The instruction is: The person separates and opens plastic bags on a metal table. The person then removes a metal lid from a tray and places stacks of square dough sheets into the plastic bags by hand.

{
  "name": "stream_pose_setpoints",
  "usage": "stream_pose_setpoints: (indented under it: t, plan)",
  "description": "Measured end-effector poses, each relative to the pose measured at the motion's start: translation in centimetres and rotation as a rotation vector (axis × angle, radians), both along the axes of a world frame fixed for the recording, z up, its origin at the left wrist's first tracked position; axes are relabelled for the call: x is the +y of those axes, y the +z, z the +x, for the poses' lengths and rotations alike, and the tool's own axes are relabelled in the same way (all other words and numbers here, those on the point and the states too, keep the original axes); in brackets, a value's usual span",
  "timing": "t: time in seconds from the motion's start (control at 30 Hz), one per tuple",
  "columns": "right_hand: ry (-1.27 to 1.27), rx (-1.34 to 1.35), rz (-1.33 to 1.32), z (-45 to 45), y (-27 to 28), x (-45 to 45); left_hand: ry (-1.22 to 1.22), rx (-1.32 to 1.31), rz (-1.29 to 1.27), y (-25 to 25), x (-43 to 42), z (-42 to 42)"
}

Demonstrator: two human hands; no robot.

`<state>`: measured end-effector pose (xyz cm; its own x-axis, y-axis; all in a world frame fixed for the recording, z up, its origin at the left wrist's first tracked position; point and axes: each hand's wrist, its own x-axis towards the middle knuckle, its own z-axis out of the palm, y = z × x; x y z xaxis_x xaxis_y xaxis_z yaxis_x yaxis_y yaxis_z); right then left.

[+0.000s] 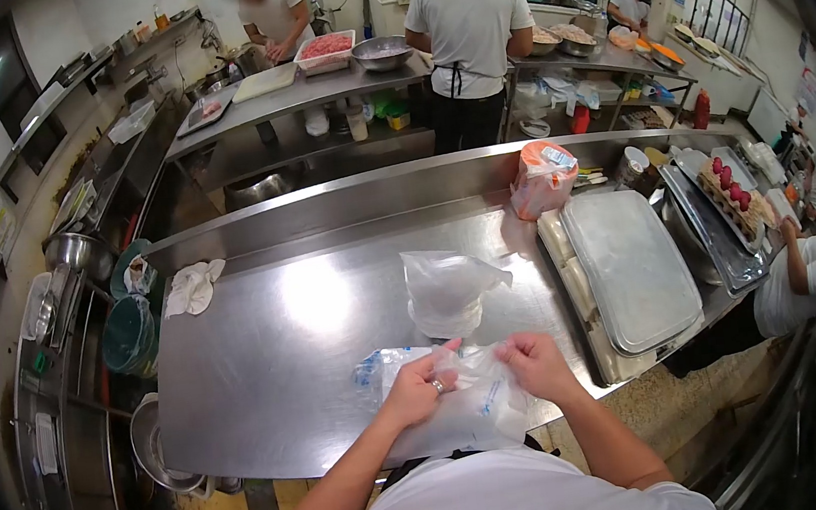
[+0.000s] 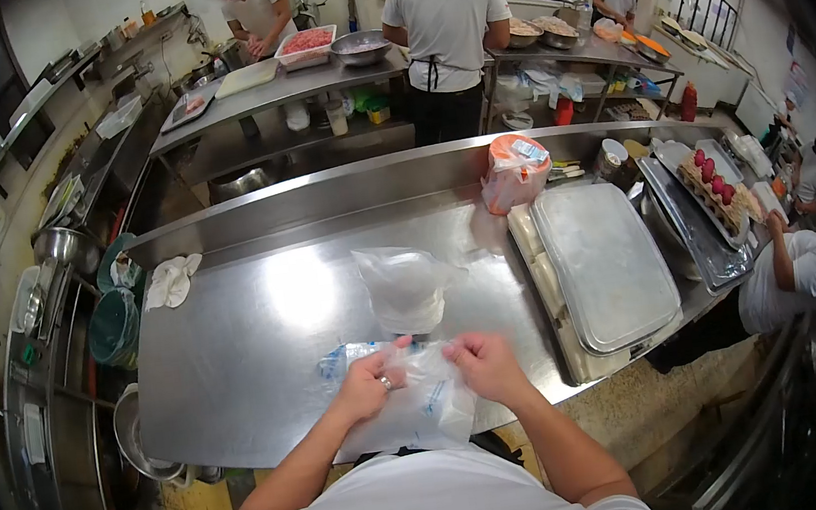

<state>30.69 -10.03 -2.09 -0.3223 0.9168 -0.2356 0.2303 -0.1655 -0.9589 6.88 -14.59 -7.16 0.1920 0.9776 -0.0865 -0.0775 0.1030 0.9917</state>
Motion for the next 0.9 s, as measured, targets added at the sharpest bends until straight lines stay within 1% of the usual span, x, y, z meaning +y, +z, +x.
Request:
stream_pose_setpoints:
  t: [0.07,0.13,0.17,0.2,0.27,0.37,0.4,0.47,0.5,0.57,0.6,0.67,0.7,0.73,0.77,0.83,0.87,0.9]
  plan:
    - [0.077,-0.046,-0.073,-0.2,-0.6,-0.5,-0.012,-0.137,-0.078,0.6,0.3,-0.9]
    - [-0.055,0.114,-0.05,-0.3,-1.7,-0.3,0.102,-0.13,0.058,-0.3,0.7,-1.1]
    - [-0.122,0.195,-0.039,-0.3,-2.0,-0.1,0.127,-0.158,0.061,-1.2,1.0,-1.2]
    - [-0.146,0.359,-0.119,-0.6,-1.0,0.0,0.152,-0.186,0.065,-2.0,1.3,-1.4]
    - [-0.199,0.687,-0.28,-1.0,1.9,0.4,0.132,-0.304,-0.06,-3.9,1.4,-1.8]
    - [-0.108,0.82,-0.417,-0.4,1.4,1.4,0.01,-0.454,-0.231,-3.5,1.4,-0.6]
    - [-0.067,0.816,-0.392,0.1,1.3,1.9,-0.046,-0.385,-0.332,-1.9,1.4,-0.9]
    - [0.018,0.806,-0.341,0.9,1.3,3.1,-0.138,-0.301,-0.338,-0.9,2.1,-2.1]
    - [0.047,0.852,-0.339,1.0,2.4,3.8,-0.184,-0.258,-0.342,-0.4,2.4,-2.5]
    - [0.102,0.946,-0.336,0.8,5.5,5.5,-0.113,-0.488,-0.233,3.0,3.9,-2.9]
    - [0.232,1.146,-0.435,0.5,5.6,6.7,-0.076,-0.603,-0.177,4.8,5.0,-3.2]
    - [0.116,1.052,-0.386,-0.2,6.4,8.9,0.01,-0.867,-0.22,7.7,8.3,-4.2]
    - [0.06,1.005,-0.358,-0.6,7.1,10.2,-0.06,-0.935,-0.224,8.5,9.9,-5.0]
    - [-0.228,0.836,-0.417,-2.8,9.2,10.5,-0.134,-1.0,-0.228,9.2,11.5,-5.9]
    - [-0.233,0.687,-0.305,-3.0,7.8,11.5,-0.208,-1.064,-0.232,9.2,12.5,-6.3]
    - [-0.243,0.388,-0.088,-3.9,1.6,15.2,0.184,-0.769,-0.404,6.1,14.4,-5.7]
    - [-0.278,0.341,-0.139,-4.8,-0.9,15.7,0.375,-0.61,-0.482,3.7,15.5,-5.4]
    - [-0.312,0.293,-0.193,-5.8,-3.5,15.5,0.399,-0.553,-0.557,0.2,15.8,-5.5]
